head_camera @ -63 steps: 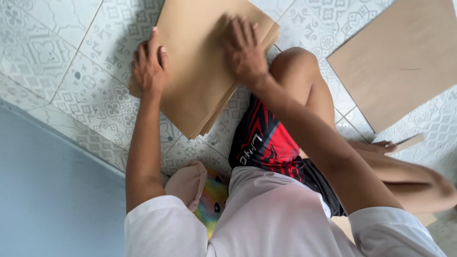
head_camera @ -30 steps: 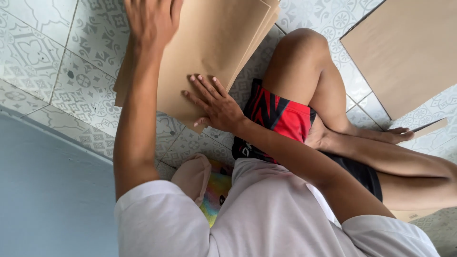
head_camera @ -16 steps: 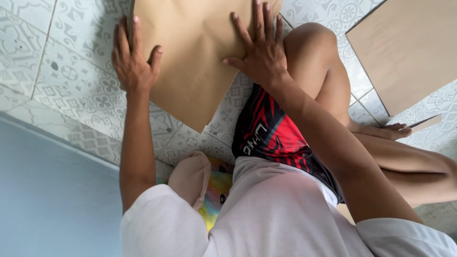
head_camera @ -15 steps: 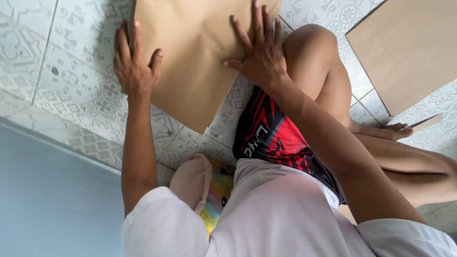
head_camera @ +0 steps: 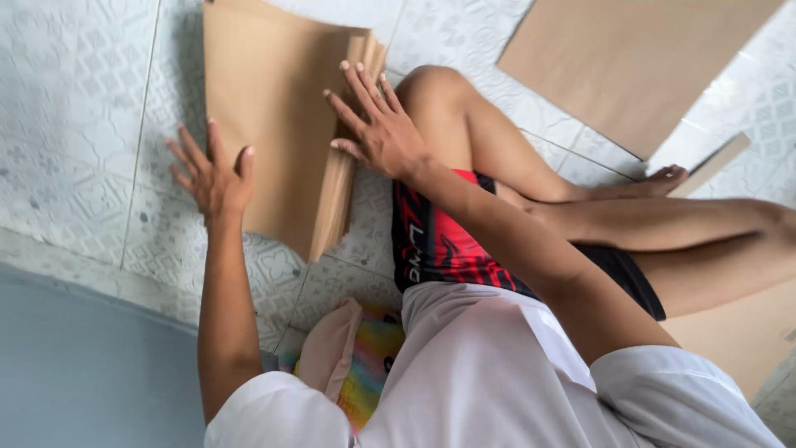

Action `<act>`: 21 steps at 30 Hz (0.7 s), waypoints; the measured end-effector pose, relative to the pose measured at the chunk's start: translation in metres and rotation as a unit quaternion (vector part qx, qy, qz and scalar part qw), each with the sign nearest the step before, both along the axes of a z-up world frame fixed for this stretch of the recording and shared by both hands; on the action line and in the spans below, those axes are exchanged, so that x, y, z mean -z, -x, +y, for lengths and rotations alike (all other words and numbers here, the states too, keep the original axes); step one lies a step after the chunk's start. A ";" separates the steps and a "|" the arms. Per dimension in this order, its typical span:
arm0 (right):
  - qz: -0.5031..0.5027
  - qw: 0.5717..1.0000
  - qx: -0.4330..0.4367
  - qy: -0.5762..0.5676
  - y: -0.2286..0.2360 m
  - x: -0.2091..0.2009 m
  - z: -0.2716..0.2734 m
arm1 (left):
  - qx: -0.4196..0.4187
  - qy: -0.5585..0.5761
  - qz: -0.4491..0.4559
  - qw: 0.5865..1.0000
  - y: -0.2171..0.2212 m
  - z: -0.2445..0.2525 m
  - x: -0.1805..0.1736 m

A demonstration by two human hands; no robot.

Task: Folding flat cardboard sheets along pre-scored lines and stacking them on the floor.

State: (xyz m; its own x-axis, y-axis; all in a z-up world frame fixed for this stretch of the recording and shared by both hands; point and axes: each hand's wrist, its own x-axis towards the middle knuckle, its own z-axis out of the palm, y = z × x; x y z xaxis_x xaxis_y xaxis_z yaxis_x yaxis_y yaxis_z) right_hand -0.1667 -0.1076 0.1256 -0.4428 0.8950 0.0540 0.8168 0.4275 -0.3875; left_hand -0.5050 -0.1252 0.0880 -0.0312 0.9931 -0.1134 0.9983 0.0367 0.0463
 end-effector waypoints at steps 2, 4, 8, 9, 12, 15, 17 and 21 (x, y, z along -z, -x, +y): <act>0.032 0.999 0.008 -0.007 -0.034 -0.023 -0.016 | 0.017 -0.033 -0.008 0.999 -0.009 0.000 -0.024; 0.020 0.998 0.040 -0.033 -0.088 -0.030 -0.023 | 0.031 -0.087 -0.019 0.996 -0.030 0.011 -0.046; 0.113 0.980 0.125 -0.107 -0.227 -0.035 -0.039 | 0.089 -0.155 -0.051 0.983 -0.116 0.044 -0.087; 0.079 0.976 0.156 -0.130 -0.260 -0.040 -0.047 | 0.119 -0.179 -0.084 0.973 -0.143 0.052 -0.093; 0.030 0.964 0.234 -0.123 -0.338 -0.045 -0.078 | 0.200 -0.191 -0.195 0.941 -0.229 0.072 -0.106; 0.062 0.944 0.317 -0.068 -0.398 -0.023 -0.106 | 0.277 -0.163 -0.297 0.899 -0.318 0.092 -0.092; 0.110 0.927 0.357 -0.042 -0.425 0.017 -0.127 | 0.309 -0.145 -0.321 0.883 -0.363 0.098 -0.058; 0.230 0.855 0.462 0.053 -0.450 0.074 -0.143 | 0.308 -0.031 -0.369 0.877 -0.422 0.119 0.031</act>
